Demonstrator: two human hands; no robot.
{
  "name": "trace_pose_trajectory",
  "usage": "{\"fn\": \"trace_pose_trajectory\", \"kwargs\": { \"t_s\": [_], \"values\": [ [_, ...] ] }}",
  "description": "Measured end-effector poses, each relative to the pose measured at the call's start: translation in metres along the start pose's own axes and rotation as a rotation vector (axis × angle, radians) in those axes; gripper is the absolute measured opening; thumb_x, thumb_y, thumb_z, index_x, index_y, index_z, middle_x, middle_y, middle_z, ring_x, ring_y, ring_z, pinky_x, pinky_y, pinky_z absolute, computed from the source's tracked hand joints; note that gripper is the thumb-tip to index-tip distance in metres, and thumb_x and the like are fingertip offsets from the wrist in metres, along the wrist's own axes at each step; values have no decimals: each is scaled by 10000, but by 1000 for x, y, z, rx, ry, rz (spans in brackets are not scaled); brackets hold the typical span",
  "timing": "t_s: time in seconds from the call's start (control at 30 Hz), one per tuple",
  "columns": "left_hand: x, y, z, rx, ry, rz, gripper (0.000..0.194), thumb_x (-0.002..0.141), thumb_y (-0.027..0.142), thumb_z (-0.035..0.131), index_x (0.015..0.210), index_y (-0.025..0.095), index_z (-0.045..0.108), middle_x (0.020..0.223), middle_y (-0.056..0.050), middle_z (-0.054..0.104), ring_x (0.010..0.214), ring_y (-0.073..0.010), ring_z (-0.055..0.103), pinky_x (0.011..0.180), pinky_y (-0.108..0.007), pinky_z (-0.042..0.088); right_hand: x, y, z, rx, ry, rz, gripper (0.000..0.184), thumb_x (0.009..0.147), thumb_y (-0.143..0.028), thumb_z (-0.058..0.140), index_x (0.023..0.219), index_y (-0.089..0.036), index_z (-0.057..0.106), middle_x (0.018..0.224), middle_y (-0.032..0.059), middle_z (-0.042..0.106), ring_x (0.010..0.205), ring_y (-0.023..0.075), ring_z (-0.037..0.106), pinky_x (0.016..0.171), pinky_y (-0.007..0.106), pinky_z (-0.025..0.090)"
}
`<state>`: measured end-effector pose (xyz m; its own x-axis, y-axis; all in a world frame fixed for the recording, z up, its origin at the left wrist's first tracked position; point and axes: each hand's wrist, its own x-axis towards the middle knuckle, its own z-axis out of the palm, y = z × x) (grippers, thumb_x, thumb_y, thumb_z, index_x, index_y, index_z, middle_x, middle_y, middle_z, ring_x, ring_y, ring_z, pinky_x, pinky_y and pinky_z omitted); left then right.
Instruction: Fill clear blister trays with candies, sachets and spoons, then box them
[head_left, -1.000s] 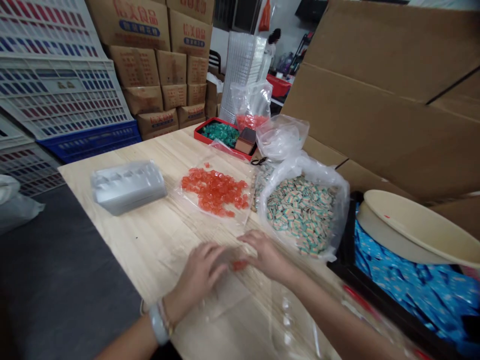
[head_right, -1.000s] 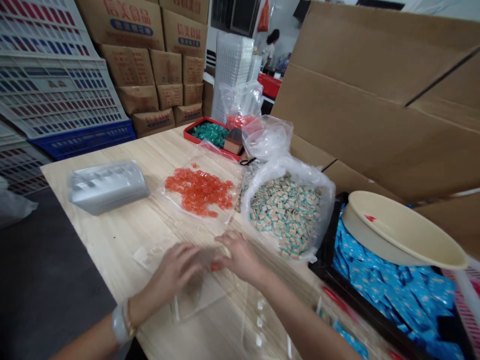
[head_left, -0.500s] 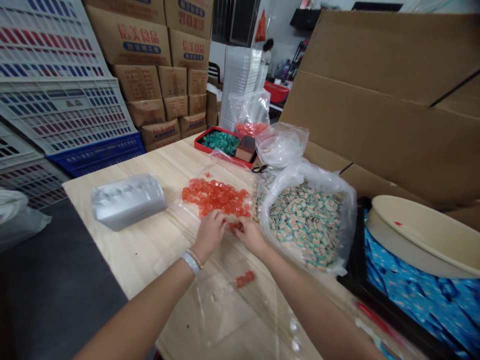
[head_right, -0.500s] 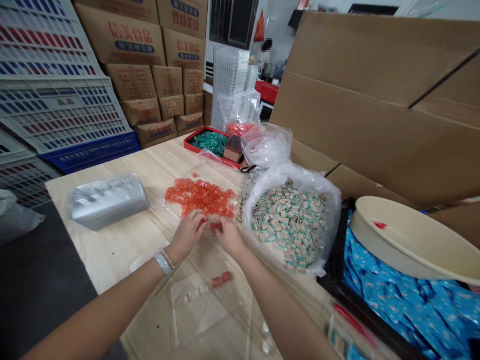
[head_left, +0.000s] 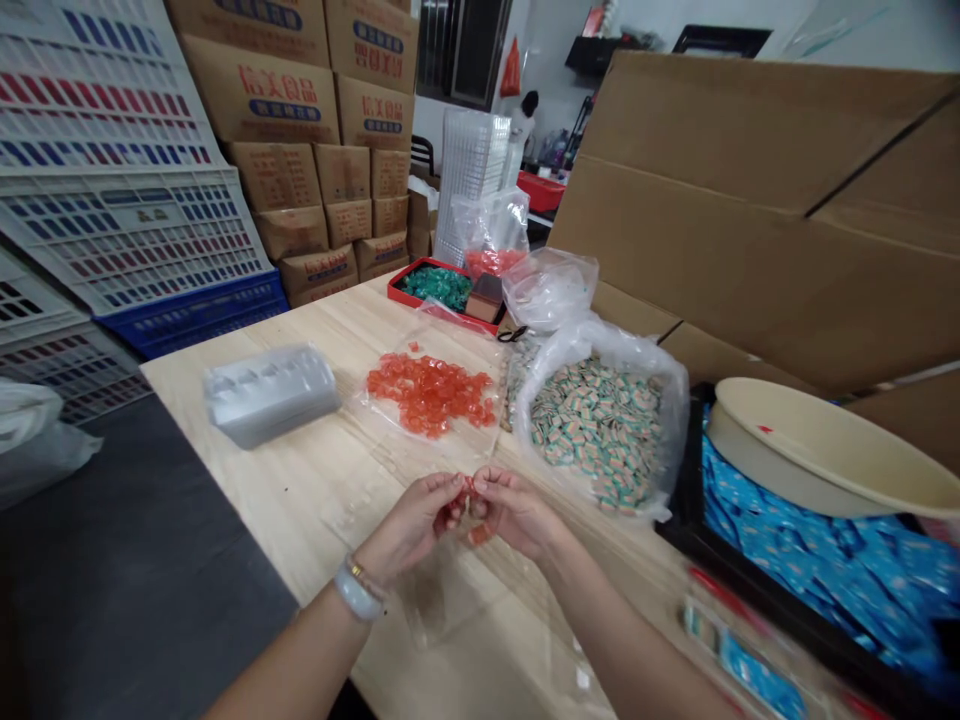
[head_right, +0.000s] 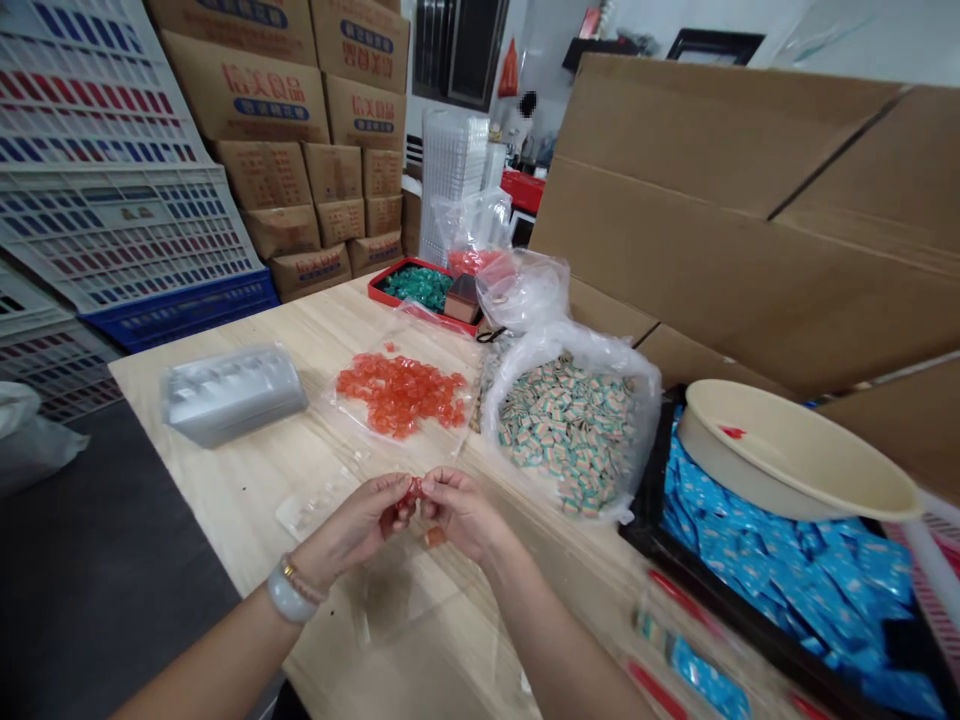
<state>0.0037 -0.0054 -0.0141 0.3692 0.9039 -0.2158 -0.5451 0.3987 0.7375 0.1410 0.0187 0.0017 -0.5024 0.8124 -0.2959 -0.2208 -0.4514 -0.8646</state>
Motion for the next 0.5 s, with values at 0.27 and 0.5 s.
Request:
{"fn": "trace_pose_trajectory", "kwargs": {
  "t_s": [0.27, 0.5],
  "values": [
    [-46, -27, 4, -161, 151, -38, 239, 637, 323, 664, 682, 117, 553, 658, 0, 511, 528, -45, 410, 446, -160, 286, -42, 53, 17, -124, 166, -205, 246, 686, -374, 592, 616, -175, 467, 522, -46, 445, 500, 79, 415, 537, 217, 350],
    [-74, -63, -8, -61, 257, -168, 291, 588, 350, 687, 668, 111, 542, 525, 46, 439, 429, -18, 307, 387, -154, 143, -74, 70, 20, -796, 76, -390, 162, 783, -305, 505, 878, -197, 580, 797, 24, 575, 740, 132, 520, 674, 256, 403]
  ]
}}
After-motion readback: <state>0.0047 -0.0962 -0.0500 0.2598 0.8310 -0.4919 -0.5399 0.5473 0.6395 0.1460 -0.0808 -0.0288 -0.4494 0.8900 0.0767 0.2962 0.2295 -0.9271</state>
